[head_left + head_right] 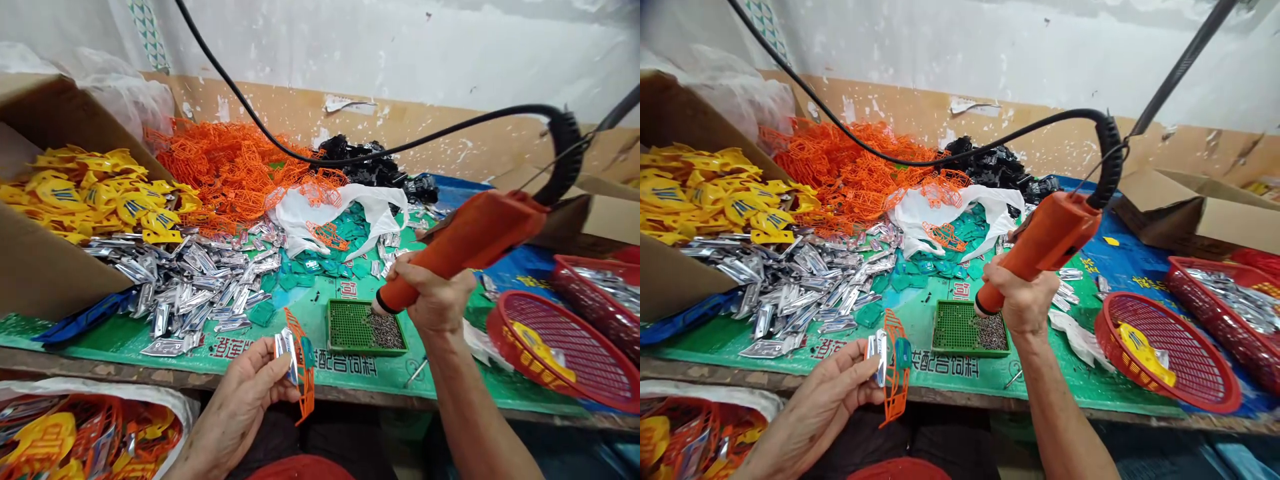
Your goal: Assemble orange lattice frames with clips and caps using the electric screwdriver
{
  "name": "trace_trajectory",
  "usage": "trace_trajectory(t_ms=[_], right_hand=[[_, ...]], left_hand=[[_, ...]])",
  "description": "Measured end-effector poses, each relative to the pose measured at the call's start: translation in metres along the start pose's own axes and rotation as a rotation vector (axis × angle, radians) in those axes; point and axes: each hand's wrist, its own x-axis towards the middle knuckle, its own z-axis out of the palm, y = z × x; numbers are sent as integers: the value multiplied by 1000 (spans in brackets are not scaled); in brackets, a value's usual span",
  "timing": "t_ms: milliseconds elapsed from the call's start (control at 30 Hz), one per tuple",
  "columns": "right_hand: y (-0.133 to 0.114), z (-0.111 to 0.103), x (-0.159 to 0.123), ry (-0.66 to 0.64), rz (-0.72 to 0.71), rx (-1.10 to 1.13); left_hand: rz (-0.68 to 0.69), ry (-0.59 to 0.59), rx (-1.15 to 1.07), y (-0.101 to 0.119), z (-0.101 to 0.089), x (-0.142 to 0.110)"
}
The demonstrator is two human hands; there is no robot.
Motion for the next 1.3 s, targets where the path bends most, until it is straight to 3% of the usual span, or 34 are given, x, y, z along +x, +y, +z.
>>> trace_trajectory(t_ms=[400,900,1300], right_hand=[[19,-7,-2,22,-4,-66],[23,-6,-3,15,-5,-85],[21,-5,-4,0,24,-98]], left_hand=[[-32,17,23,-6,-5,1],[-1,67,37,-4,-2,3],[105,87,436,-1,6,18]])
